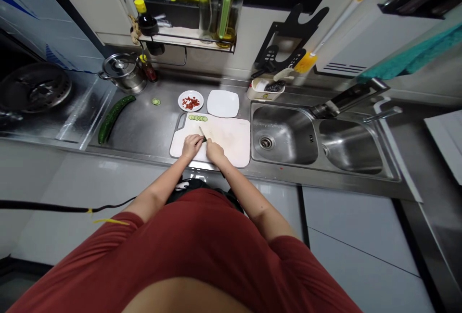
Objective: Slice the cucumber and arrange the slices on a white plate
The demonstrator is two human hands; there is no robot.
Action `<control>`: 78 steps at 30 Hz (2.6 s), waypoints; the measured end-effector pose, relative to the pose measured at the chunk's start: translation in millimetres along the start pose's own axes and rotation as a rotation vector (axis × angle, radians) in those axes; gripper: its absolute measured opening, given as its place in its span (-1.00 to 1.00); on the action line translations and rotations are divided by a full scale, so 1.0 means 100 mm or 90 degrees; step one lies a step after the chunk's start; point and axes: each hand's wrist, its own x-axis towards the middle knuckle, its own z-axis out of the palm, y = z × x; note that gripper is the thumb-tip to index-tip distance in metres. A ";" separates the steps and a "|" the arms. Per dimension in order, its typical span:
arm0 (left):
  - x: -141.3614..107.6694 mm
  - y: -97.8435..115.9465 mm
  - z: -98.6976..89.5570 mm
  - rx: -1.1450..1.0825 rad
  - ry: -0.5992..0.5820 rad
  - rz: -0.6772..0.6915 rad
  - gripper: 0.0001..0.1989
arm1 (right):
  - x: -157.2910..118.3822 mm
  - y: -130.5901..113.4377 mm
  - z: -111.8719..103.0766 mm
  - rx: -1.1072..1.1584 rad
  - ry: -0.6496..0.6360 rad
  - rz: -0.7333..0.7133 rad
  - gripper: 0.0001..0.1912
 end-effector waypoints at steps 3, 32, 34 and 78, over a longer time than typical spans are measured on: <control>0.00 0.01 -0.01 -0.001 -0.001 0.002 -0.77 | -0.10 0.06 0.06 -0.012 -0.001 0.002 -0.68; -0.01 -0.02 0.01 0.016 0.004 0.014 -0.77 | 0.11 -0.04 -0.01 0.012 0.032 -0.013 -0.69; -0.01 -0.02 0.00 0.018 0.004 0.017 -0.77 | 0.09 -0.03 -0.01 0.010 0.031 -0.012 -0.69; 0.29 0.20 -0.20 -0.163 0.102 -0.239 -0.71 | -0.64 0.75 -0.11 -0.217 0.203 0.057 -0.57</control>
